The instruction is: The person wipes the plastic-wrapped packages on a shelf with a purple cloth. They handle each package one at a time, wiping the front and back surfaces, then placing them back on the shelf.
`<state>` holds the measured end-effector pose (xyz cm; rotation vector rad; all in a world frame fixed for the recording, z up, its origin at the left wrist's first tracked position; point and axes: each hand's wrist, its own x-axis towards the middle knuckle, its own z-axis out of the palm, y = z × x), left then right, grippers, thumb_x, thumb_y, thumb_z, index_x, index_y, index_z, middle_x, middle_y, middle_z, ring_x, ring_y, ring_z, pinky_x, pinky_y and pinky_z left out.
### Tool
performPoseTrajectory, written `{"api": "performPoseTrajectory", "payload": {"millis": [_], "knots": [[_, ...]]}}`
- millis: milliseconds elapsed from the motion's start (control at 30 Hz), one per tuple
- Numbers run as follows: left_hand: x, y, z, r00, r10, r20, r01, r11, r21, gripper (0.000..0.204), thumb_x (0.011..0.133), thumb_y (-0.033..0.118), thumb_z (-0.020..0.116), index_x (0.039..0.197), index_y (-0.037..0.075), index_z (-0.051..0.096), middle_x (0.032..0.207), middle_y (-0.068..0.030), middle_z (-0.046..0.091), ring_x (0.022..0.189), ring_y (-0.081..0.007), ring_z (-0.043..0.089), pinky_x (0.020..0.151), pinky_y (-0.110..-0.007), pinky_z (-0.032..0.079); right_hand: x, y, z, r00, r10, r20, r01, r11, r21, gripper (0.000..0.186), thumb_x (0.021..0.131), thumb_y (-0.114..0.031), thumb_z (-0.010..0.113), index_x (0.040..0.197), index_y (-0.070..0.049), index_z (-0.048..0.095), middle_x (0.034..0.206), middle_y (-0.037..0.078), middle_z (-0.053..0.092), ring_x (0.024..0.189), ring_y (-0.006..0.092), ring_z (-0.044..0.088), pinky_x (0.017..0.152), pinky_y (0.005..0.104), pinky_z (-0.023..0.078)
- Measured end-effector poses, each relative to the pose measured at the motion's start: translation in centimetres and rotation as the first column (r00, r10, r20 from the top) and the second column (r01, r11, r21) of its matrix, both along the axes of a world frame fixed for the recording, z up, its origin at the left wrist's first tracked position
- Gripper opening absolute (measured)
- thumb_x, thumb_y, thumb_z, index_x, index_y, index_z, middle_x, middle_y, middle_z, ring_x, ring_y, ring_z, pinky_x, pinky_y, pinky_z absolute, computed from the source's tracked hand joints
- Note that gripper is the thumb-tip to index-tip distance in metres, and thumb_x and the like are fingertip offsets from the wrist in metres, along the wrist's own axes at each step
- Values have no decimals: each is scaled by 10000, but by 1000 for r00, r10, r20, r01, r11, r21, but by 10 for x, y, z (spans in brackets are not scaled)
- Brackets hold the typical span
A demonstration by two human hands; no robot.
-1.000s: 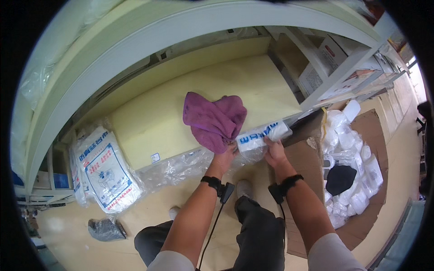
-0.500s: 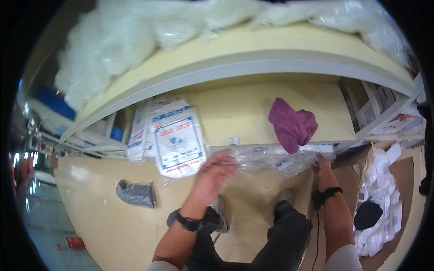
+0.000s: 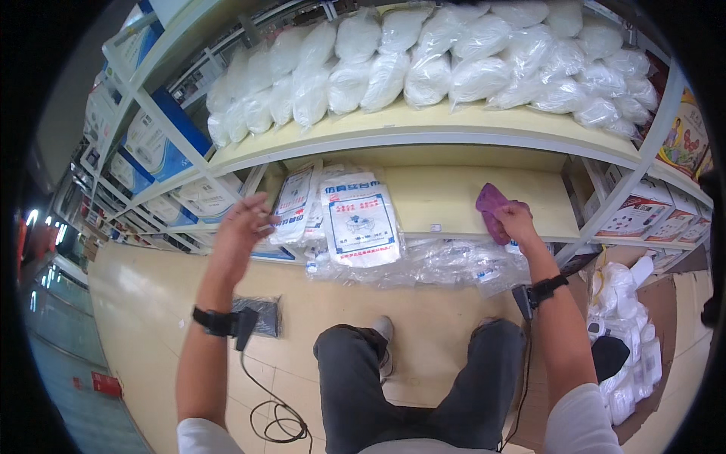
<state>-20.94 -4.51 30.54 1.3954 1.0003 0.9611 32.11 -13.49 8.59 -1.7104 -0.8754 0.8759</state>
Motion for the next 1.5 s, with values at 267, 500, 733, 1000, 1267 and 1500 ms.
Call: {"api": "performPoseTrajectory", "payload": {"millis": [267, 500, 733, 1000, 1267, 1500], "knots": [[39, 52, -205, 964, 265, 21, -223, 848, -481, 483, 964, 259, 586, 1391, 38, 539, 1308, -116, 584, 1176, -257, 572, 1016, -403, 446, 3, 46, -99, 742, -230, 629, 231, 970, 82, 428, 795, -356, 726, 1100, -56, 722, 1071, 233, 722, 1038, 473, 650, 925, 526, 509], [43, 88, -286, 856, 483, -184, -516, 789, -334, 556, 895, 352, 673, 1376, 86, 590, 1315, -88, 598, 1229, -260, 491, 1080, -424, 328, 24, 25, -121, 458, -385, 801, 373, 901, 220, 803, 767, -434, 784, 1466, -157, 503, 1428, 263, 535, 1324, 475, 477, 1139, 550, 352], [66, 85, -302, 884, 177, -432, -420, 706, -571, 485, 902, 301, 765, 1270, 19, 622, 1235, -132, 676, 966, -218, 654, 695, -325, 538, -1, 49, -107, 464, -121, 877, 313, 949, -35, 698, 767, -408, 801, 1388, -166, 594, 1329, 263, 585, 1268, 463, 517, 1091, 579, 390], [143, 48, -309, 995, 26, 100, 33, 838, -545, 395, 985, 97, 676, 1341, -12, 545, 1271, -134, 647, 1096, -270, 660, 884, -488, 597, -14, 55, -66, 877, -124, 465, 103, 992, 70, 492, 843, -202, 768, 1301, -91, 627, 1146, 178, 717, 1048, 343, 694, 933, 400, 542], [214, 31, -321, 907, 15, 421, 318, 631, -707, 455, 1064, 244, 533, 1437, 7, 422, 1393, -167, 573, 1227, -339, 622, 989, -525, 569, -80, 30, -28, 918, -146, 369, 18, 944, 330, 546, 824, -204, 813, 1324, -88, 626, 1231, 227, 630, 1167, 387, 621, 1008, 424, 497], [228, 2, -336, 711, 304, 634, 389, 580, -716, 422, 1075, 326, 423, 1417, 86, 486, 1353, -101, 607, 1219, -287, 614, 983, -438, 542, -166, 30, -72, 616, 249, 748, -426, 903, 50, 555, 701, -215, 804, 1247, -229, 706, 1444, 209, 470, 1252, 425, 494, 1022, 555, 453]]}}
